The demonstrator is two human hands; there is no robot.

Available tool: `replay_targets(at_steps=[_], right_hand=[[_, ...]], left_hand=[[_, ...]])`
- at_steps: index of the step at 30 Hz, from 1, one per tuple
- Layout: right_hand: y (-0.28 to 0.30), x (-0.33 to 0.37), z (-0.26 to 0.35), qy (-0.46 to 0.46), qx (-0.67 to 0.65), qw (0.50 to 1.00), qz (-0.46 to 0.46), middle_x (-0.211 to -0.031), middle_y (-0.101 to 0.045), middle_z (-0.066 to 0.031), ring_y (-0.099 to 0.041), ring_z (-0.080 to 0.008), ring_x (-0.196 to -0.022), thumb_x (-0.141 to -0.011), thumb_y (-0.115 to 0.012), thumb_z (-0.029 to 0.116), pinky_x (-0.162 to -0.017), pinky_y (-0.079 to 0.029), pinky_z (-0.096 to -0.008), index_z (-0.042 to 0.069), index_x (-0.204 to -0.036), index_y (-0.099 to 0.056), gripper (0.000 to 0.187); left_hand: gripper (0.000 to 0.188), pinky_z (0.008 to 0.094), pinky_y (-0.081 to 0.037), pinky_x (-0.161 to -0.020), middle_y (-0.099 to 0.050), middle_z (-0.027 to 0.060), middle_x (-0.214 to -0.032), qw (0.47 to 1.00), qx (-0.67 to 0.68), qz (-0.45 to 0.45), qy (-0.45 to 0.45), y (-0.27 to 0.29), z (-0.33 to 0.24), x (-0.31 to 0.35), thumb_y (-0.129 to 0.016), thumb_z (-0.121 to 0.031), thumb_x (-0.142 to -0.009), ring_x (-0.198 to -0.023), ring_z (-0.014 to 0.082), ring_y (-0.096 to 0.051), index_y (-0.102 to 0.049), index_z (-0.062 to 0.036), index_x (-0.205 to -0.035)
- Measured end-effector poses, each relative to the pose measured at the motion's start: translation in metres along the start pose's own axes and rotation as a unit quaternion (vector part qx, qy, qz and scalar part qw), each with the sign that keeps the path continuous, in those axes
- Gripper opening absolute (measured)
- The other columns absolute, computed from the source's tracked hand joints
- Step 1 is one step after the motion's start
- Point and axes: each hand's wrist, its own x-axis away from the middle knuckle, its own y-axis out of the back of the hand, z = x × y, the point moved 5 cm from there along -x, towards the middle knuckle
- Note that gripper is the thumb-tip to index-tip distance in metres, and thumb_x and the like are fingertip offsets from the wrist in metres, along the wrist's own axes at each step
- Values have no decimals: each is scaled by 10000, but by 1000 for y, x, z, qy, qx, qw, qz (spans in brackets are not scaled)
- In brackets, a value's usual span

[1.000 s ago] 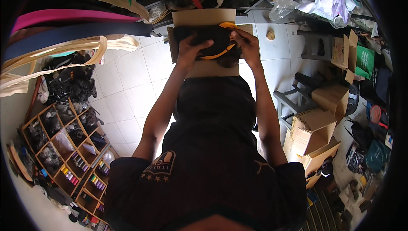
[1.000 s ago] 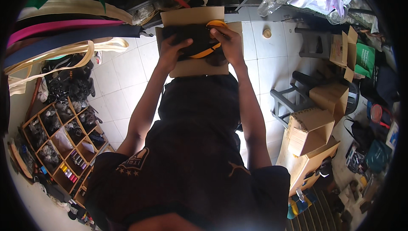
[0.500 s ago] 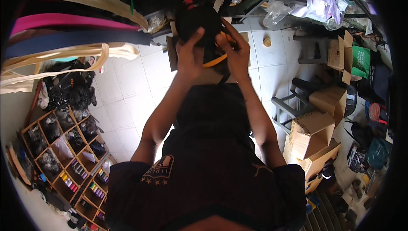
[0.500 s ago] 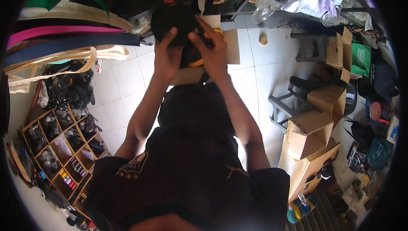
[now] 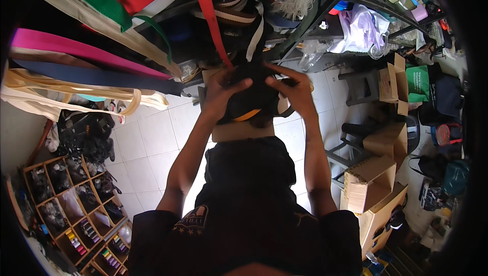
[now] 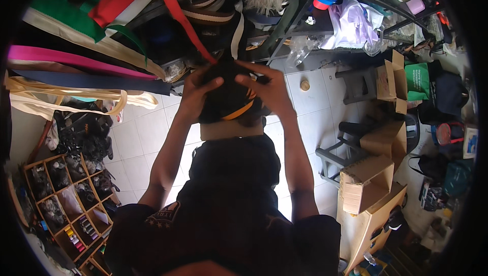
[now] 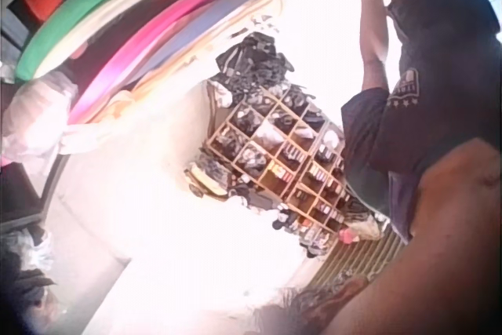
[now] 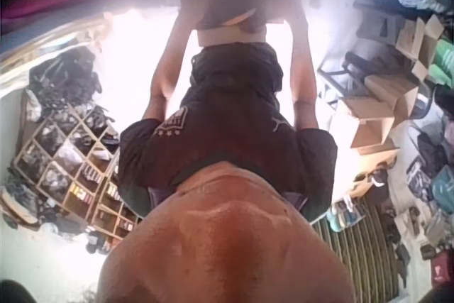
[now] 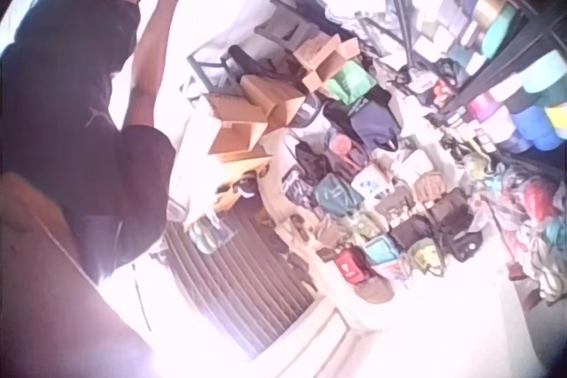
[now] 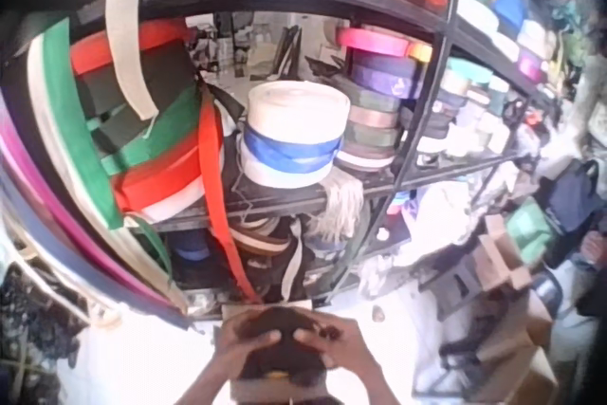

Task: The person organizes rolls of colorful fabric and webbing by picking them up from a box and placing them onto shelves. The person handles rolls of various colors including pink, white, black, green, navy blue, and yellow.

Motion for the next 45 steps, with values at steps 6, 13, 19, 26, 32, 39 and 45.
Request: replay_targets(at_steps=[6, 13, 19, 26, 32, 39, 45], right_hand=[[20, 4, 12, 82, 43, 995, -48, -1015, -742, -112, -685, -149, -925, -870, -729, 93, -843, -514, -261, 42, -1096, -736, 232], [14, 8, 14, 52, -17, 993, -107, -888, -724, -33, -537, -57, -613, -916, -699, 151, -559, -427, -207, 67, -1135, -729, 236], [6, 4, 8, 96, -24, 987, -124, -977, -737, -91, -651, -102, -835, -894, -727, 161, -767, -507, -233, 35, -1158, -710, 293], [-8, 5, 6, 46, -108, 985, -127, -1039, -728, -122, -662, -120, -912, -877, -747, 148, -831, -506, -244, 6, -1187, -686, 347], [-3, 2, 11, 9, -38, 993, -113, -1014, -728, -115, -649, -110, -892, -905, -712, 151, -821, -496, -244, 18, -1166, -701, 294], [-2, -5, 4, 29, -49, 998, -7, -995, -730, -113, -641, -114, -925, -942, -669, 218, -849, -486, -252, 11, -1125, -718, 280], [-13, 7, 12, -10, -49, 987, -153, -1043, -721, -121, -639, -126, -956, -966, -639, 246, -884, -477, -258, 16, -1214, -672, 340]], left_hand=[[601, 301, -539, -832, -666, 145, -1085, 995, 92, -35, 21, -6, -2, 7, -845, -207, -746, -955, 201, -669, -579, 73, -1207], [593, 334, -596, -773, -683, 151, -1034, 995, 49, -76, 35, -16, -25, 12, -849, -212, -752, -910, 216, -701, -570, 69, -1193], [565, 332, -623, -728, -677, 163, -1036, 996, 50, -80, 3, -16, -24, 6, -852, -175, -749, -914, 226, -704, -569, 59, -1179], [579, 346, -639, -758, -639, 169, -1121, 991, 99, -87, -3, -17, -21, 6, -839, -170, -764, -963, 248, -690, -538, 61, -1201], [594, 320, -580, -789, -652, 152, -1097, 998, 40, -48, 8, -1, -15, 3, -814, -267, -794, -968, 199, -680, -553, 39, -1231], [500, 278, -548, -762, -694, 99, -971, 993, -35, 69, 85, -12, -15, 5, -805, -337, -798, -927, 151, -678, -654, 35, -1096], [446, 275, -555, -748, -687, 92, -1029, 992, 105, -59, 31, -26, -12, 11, -780, -260, -838, -939, 164, -673, -631, 30, -1143]])
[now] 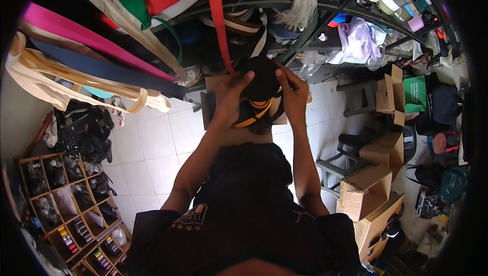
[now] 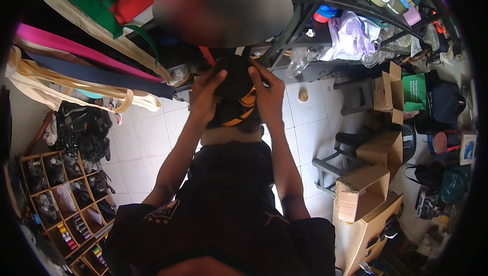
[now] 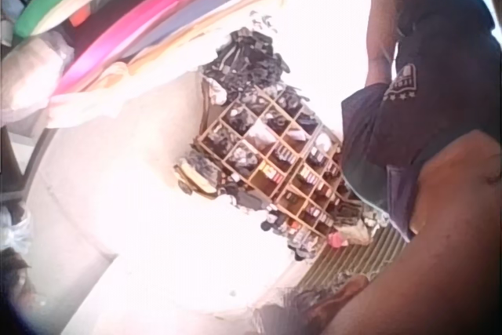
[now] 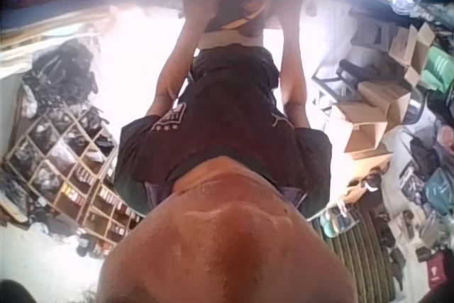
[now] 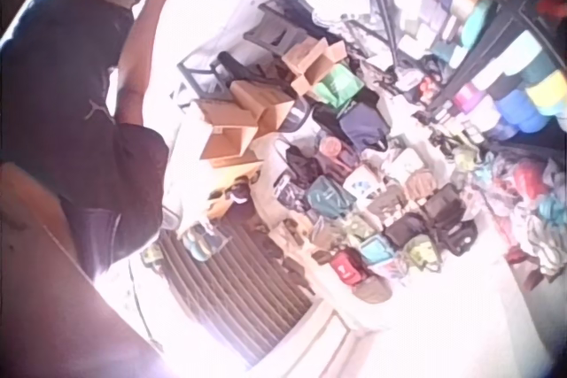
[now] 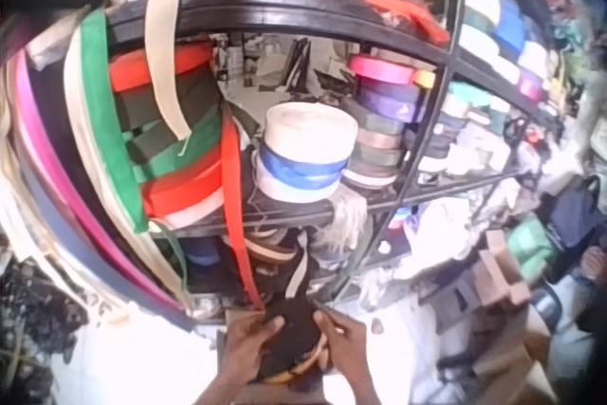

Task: The person organizes rolls of colorful fabric and webbing by picking them up from a box and placing them onto shelves. The person handles rolls of various colors including pink, white, black, green, navy blue, and yellow.

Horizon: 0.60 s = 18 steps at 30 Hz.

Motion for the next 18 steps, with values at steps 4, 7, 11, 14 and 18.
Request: replay_targets(at_steps=[4, 7, 11, 14, 18], right_hand=[[-9, 6, -15, 78, -48, 993, -77, -1152, -683, -153, -610, -168, -1071, -992, -597, 252, -939, -457, -289, 11, -1309, -600, 398], [-9, 6, -24, 105, -61, 987, -101, -1183, -664, -153, -600, -197, -1102, -1019, -539, 283, -968, -437, -299, -5, -1298, -595, 405], [8, -1, -8, 100, -72, 992, -35, -1126, -675, -114, -602, -167, -1055, -1036, -499, 277, -945, -439, -284, -4, -1244, -629, 373], [7, -2, -1, 69, -74, 993, 65, -1081, -681, -81, -599, -137, -1018, -1034, -506, 254, -922, -444, -270, 6, -1202, -660, 337], [8, -1, 6, 73, -72, 994, 35, -1109, -688, -99, -599, -139, -1036, -996, -589, 250, -934, -441, -264, -4, -1208, -664, 340]], left_hand=[[486, 283, -548, -798, -649, 103, -1116, 991, 108, -56, -63, -20, 9, 6, -779, -213, -843, -1013, 182, -646, -572, 24, -1213], [523, 306, -542, -814, -625, 117, -1147, 989, 138, -40, -44, -25, 15, 3, -801, -206, -819, -1046, 191, -630, -554, 23, -1220], [559, 327, -540, -798, -624, 139, -1137, 999, -34, 30, -14, -17, -2, 1, -800, -237, -820, -1043, 199, -634, -542, 30, -1238], [581, 332, -547, -795, -636, 151, -1103, 991, -122, 55, 32, -18, -19, 3, -793, -276, -821, -1024, 199, -648, -550, 47, -1237], [541, 331, -564, -803, -647, 138, -1100, 991, -88, 91, 29, -19, -9, -5, -769, -288, -843, -976, 211, -672, -577, 63, -1207]])
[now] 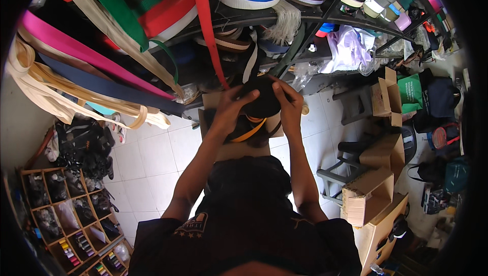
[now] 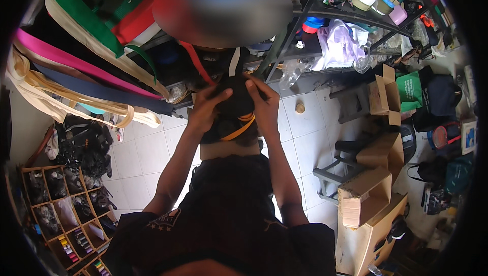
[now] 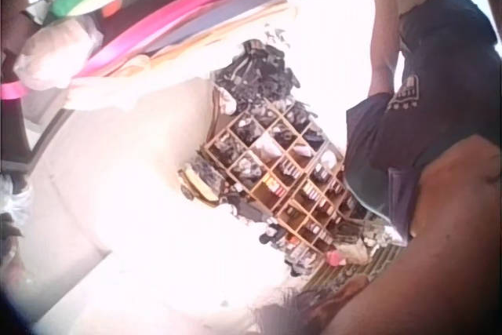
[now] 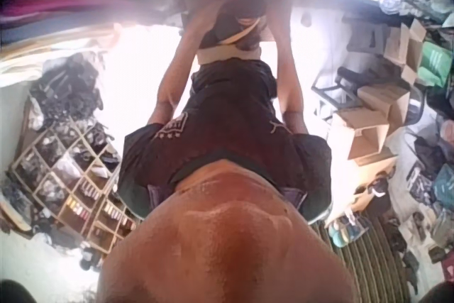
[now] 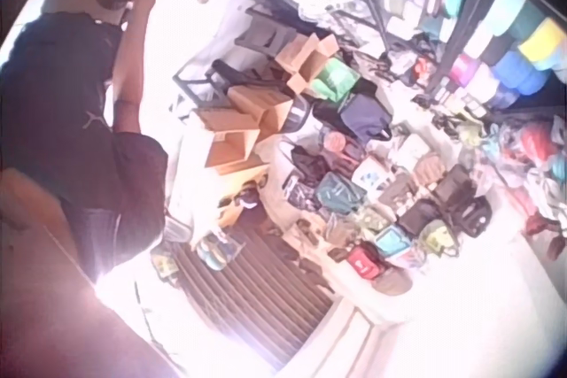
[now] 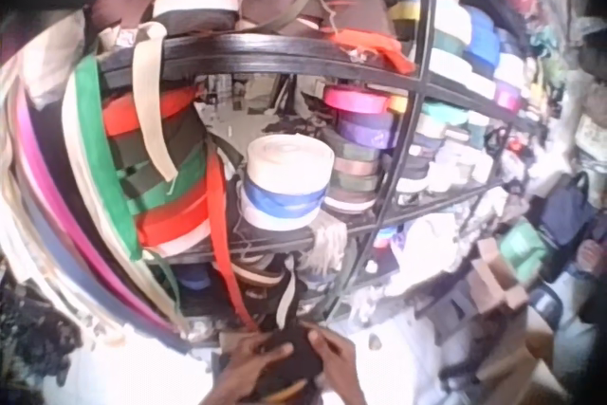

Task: The person organizes rolls of colorful fabric and webbing by picking them up from a box and placing them onto shelves. The person handles rolls of various colors including pink, white, black, green, navy blue, and yellow.

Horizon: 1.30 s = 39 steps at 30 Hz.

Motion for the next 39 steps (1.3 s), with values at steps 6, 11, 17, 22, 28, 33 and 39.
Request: replay_targets(at_steps=[6, 11, 17, 22, 28, 33, 39], right_hand=[[-3, 4, -20, 27, -57, 984, -168, -1117, -691, -121, -604, -153, -1038, -976, -627, 268, -955, -435, -272, -12, -1237, -648, 384], [8, -3, -11, 53, -69, 987, -132, -1057, -692, -94, -591, -137, -1023, -999, -582, 271, -916, -434, -251, -29, -1161, -677, 354], [2, -7, 10, 29, -15, 999, -28, -1047, -695, -91, -599, -141, -1014, -1003, -570, 259, -928, -432, -271, -15, -1156, -679, 333], [-7, 1, 31, 96, -47, 984, -141, -1227, -629, -129, -575, -174, -1116, -1036, -484, 243, -982, -416, -274, 0, -1326, -565, 386], [-16, 4, 80, 186, 3, 980, -73, -1438, -287, -113, -384, -258, -1347, -827, -736, 44, -1097, -383, -393, 12, -1512, -292, 817], [-15, -25, 131, 346, 116, 923, -126, -1365, -474, -183, -511, -304, -1254, -704, -825, 5, -1045, -436, -380, -32, -1475, -348, 908], [-10, -78, 178, 434, 123, 872, -192, -1297, -560, -202, -597, -314, -1159, -653, -845, -6, -999, -472, -382, -82, -1357, -484, 795]], left_hand=[[523, 333, -525, -890, -627, 124, -1175, 975, 194, -81, -72, -27, 2, 4, -770, -179, -842, -1061, 207, -631, -539, 33, -1262], [595, 296, -498, -893, -628, 133, -1140, 997, 53, -21, -61, -24, 4, 6, -787, -205, -827, -1035, 181, -626, -507, 61, -1279], [567, 280, -533, -749, -653, 140, -1067, 998, -37, -9, -39, -14, -5, -2, -789, -304, -823, -935, 176, -658, -583, 73, -1194], [525, 279, -494, -825, -657, 132, -1055, 987, 16, -114, -111, -34, -27, -1, -754, -336, -857, -948, 170, -632, -605, 73, -1151], [481, 278, -472, -865, -641, 122, -1104, 968, 61, -102, -221, -61, -98, -4, -685, -348, -919, -969, 163, -613, -587, 58, -1157], [556, 335, -441, -943, -555, 152, -1166, 926, -43, -109, -360, -91, -164, -1, -620, -354, -967, -1049, 190, -563, -428, 45, -1302], [701, 445, -342, -1061, -345, 302, -1308, 827, -214, -169, -492, -114, -228, -22, -643, -384, -930, -1230, 362, -403, -341, 100, -1338]])
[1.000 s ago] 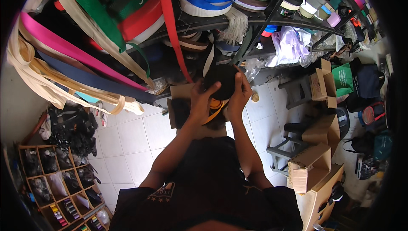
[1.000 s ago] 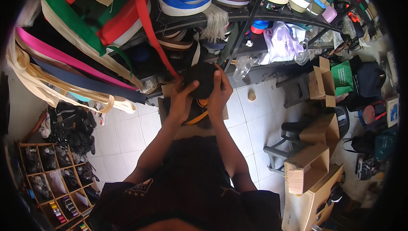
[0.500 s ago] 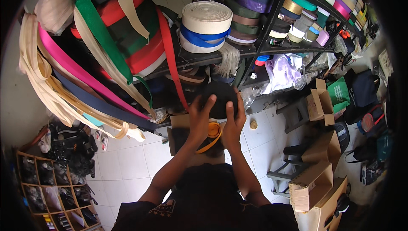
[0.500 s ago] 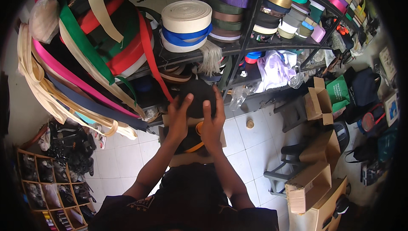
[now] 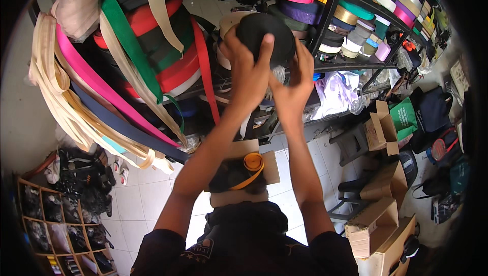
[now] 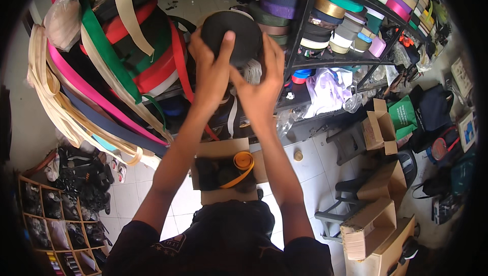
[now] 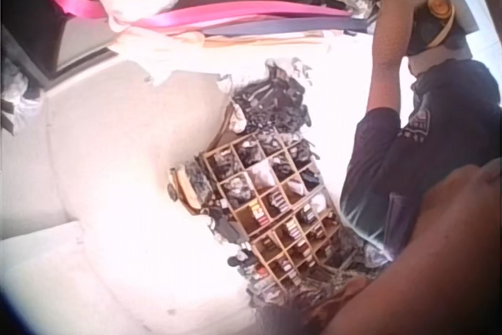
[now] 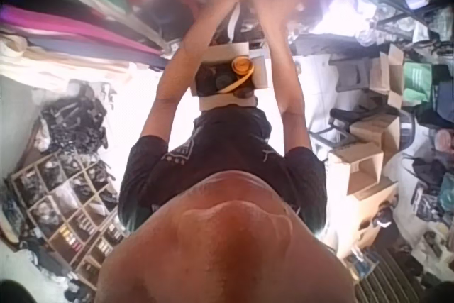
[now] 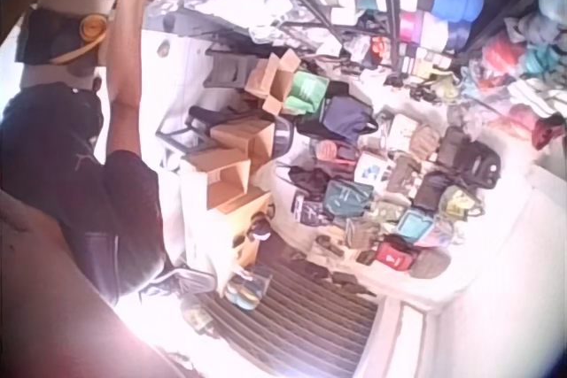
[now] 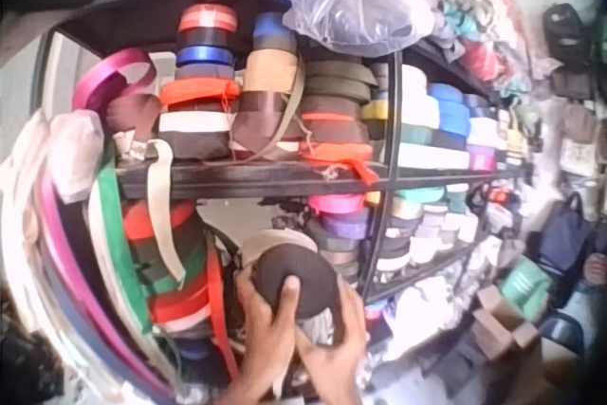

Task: The person organizes rolls of colorful fabric and webbing by picking them up from a box and placing them onto shelves. The person handles rolls of various colors including pink, white, black, green, navy blue, and yellow.

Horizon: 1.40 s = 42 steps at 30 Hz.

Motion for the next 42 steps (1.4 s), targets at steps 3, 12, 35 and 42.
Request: replay_targets(at_steps=[3, 12, 35, 42], right_hand=[[-20, -30, -28, -37, -71, 997, 13, -1266, -577, -214, -614, -302, -1129, -645, -872, 35, -954, -497, -379, -92, -1320, -519, 772], [-36, -74, -70, -107, 26, 994, -12, -1102, -673, -292, -682, -312, -1015, -663, -908, 291, -898, -519, -374, -103, -1248, -589, 774], [-46, -63, -77, 5, 90, 992, -94, -1146, -620, -238, -606, -382, -1082, -684, -884, 227, -955, -471, -419, -87, -1197, -587, 671], [-44, -66, -85, 15, 94, 991, -89, -1084, -649, -198, -628, -310, -999, -674, -888, 236, -904, -500, -390, -89, -1181, -599, 668]], left_hand=[[786, 481, -321, -1077, -339, 310, -1315, 993, -100, 51, -36, 3, 14, -34, -676, -442, -886, -1273, 407, -343, -344, 108, -1339], [631, 439, -431, -970, -690, 216, -1038, 937, -323, 115, -66, -9, 50, -106, -612, -586, -869, -1023, 384, -631, -677, -1, -1096], [652, 431, -476, -934, -706, 192, -1016, 906, -352, 225, -64, -26, 76, -120, -560, -606, -886, -1011, 372, -665, -638, -2, -1118], [627, 585, -403, -978, -701, 233, -947, 929, -306, 174, -111, -25, 81, -118, -582, -583, -875, -950, 441, -661, -679, 20, -1015]])
